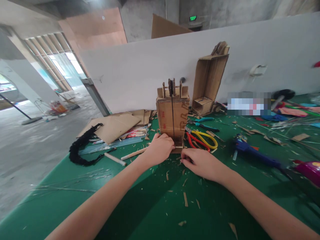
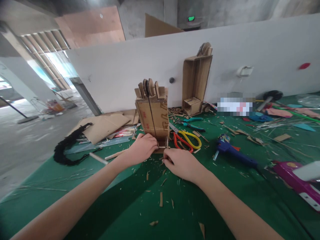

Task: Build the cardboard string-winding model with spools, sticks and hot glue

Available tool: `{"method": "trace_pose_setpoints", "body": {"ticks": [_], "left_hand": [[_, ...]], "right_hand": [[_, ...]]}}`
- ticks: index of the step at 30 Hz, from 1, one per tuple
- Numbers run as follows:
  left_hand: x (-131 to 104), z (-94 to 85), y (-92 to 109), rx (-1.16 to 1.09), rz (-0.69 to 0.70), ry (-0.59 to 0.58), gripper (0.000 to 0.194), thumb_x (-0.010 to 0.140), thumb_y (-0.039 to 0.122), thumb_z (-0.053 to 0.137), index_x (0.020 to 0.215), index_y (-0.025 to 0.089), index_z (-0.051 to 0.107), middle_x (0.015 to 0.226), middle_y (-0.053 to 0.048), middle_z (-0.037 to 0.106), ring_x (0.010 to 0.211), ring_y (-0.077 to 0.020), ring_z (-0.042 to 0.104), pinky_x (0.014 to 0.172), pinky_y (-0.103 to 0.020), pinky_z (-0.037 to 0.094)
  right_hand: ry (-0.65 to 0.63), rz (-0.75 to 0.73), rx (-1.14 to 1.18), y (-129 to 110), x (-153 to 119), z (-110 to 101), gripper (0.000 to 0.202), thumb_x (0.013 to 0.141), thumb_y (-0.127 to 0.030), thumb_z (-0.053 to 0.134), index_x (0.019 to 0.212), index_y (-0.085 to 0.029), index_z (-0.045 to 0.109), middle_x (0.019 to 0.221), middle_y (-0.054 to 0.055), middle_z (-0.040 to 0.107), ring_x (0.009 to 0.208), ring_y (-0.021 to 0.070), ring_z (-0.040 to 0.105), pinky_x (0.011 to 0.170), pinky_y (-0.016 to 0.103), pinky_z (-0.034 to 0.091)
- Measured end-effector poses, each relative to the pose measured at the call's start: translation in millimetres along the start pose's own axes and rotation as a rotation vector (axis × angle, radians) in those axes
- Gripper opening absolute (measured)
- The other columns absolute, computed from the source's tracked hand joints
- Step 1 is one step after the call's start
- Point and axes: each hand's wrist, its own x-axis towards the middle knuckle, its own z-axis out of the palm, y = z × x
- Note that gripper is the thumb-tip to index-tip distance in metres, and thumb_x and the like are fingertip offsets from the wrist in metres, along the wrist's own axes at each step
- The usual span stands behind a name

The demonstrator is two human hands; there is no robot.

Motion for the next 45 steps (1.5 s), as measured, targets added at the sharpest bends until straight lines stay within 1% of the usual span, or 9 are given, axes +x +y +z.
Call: {"method": "trace_pose_setpoints", "body": {"ticks": [5, 9, 14, 21, 28, 34, 38, 41, 45], "left_hand": [[0.6, 0.8, -1.9, -0.08, -0.051, 0.017, 0.021, 0.089, 0.026, 0.048, 0.08, 0.017, 0.064, 0.088, -0.004, 0.068, 0.093, -0.0202, 0.053, 0.082, -0.037, 0.03], [-0.3, 1.4, -2.8, -0.124, -0.073, 0.045, 0.017, 0.087, 0.025, 0.051, 0.079, 0.018, 0.064, 0.087, -0.001, 0.068, 0.094, -0.0197, 0.053, 0.082, -0.037, 0.03], [-1.0, 0.9, -0.4, -0.106, -0.099, 0.071, 0.017, 0.086, 0.027, 0.052, 0.076, 0.018, 0.063, 0.083, -0.002, 0.067, 0.09, -0.0202, 0.054, 0.077, -0.038, 0.031], [2.6, -3.1, 1.6, -0.125, -0.119, 0.064, 0.013, 0.081, 0.022, 0.056, 0.07, 0.019, 0.063, 0.083, 0.0, 0.068, 0.09, -0.0202, 0.054, 0.079, -0.038, 0.031], [3.7, -4.8, 4.5, -0.103, -0.155, 0.074, 0.01, 0.078, 0.019, 0.057, 0.07, 0.019, 0.063, 0.081, 0.0, 0.067, 0.087, -0.0198, 0.055, 0.075, -0.038, 0.031], [1.7, -6.3, -0.5, -0.077, -0.136, 0.047, 0.008, 0.079, 0.024, 0.059, 0.076, 0.02, 0.065, 0.086, -0.001, 0.067, 0.09, -0.0217, 0.055, 0.077, -0.038, 0.032], [-0.2, -5.6, -1.4, -0.084, -0.155, 0.078, 0.009, 0.079, 0.025, 0.06, 0.084, 0.02, 0.064, 0.094, -0.002, 0.066, 0.093, -0.022, 0.054, 0.078, -0.038, 0.033], [-1.3, -4.4, -0.8, -0.073, -0.15, 0.1, 0.006, 0.079, 0.024, 0.059, 0.08, 0.019, 0.063, 0.089, -0.001, 0.065, 0.091, -0.0219, 0.054, 0.077, -0.037, 0.033], [-2.5, -3.9, -1.6, -0.058, -0.094, 0.089, 0.011, 0.083, 0.026, 0.056, 0.077, 0.02, 0.064, 0.087, -0.001, 0.066, 0.09, -0.0213, 0.053, 0.075, -0.036, 0.032]], "right_hand": [[0.003, -0.004, 0.0, 0.1, 0.0, 0.2, 0.011, 0.087, -0.027, 0.046, 0.082, -0.021, 0.054, 0.074, -0.002, 0.06, 0.065, 0.0123, 0.052, 0.057, 0.025, 0.033], [0.0, 0.004, 0.008, -0.3, 0.2, 0.8, 0.011, 0.086, -0.027, 0.047, 0.082, -0.021, 0.055, 0.073, -0.001, 0.06, 0.064, 0.0124, 0.052, 0.056, 0.025, 0.033], [-0.004, 0.004, 0.005, 0.3, -0.1, 1.0, 0.011, 0.087, -0.027, 0.046, 0.082, -0.021, 0.055, 0.075, -0.001, 0.061, 0.065, 0.0128, 0.052, 0.057, 0.025, 0.033], [0.005, -0.002, -0.004, 1.1, 0.1, 2.1, 0.011, 0.087, -0.029, 0.046, 0.082, -0.022, 0.053, 0.075, -0.001, 0.061, 0.064, 0.0125, 0.052, 0.055, 0.024, 0.032], [0.003, 0.002, 0.006, 0.9, 0.8, 1.8, 0.012, 0.087, -0.029, 0.045, 0.082, -0.022, 0.053, 0.074, -0.002, 0.06, 0.065, 0.0131, 0.052, 0.056, 0.025, 0.032], [-0.016, 0.011, 0.01, -0.1, 0.3, 0.1, 0.012, 0.087, -0.029, 0.045, 0.082, -0.022, 0.053, 0.075, -0.001, 0.061, 0.065, 0.0132, 0.053, 0.056, 0.025, 0.033], [-0.02, 0.01, 0.004, 0.5, 0.3, 0.7, 0.011, 0.086, -0.029, 0.046, 0.083, -0.021, 0.054, 0.075, 0.0, 0.061, 0.064, 0.0131, 0.053, 0.056, 0.025, 0.033], [-0.015, 0.007, 0.007, 1.0, 0.4, 1.3, 0.011, 0.087, -0.029, 0.046, 0.083, -0.022, 0.053, 0.074, -0.001, 0.06, 0.064, 0.0131, 0.053, 0.057, 0.025, 0.033], [-0.011, 0.004, 0.006, 0.6, 0.1, 1.5, 0.011, 0.087, -0.03, 0.046, 0.083, -0.022, 0.053, 0.074, -0.002, 0.059, 0.064, 0.013, 0.052, 0.056, 0.025, 0.033]]}}
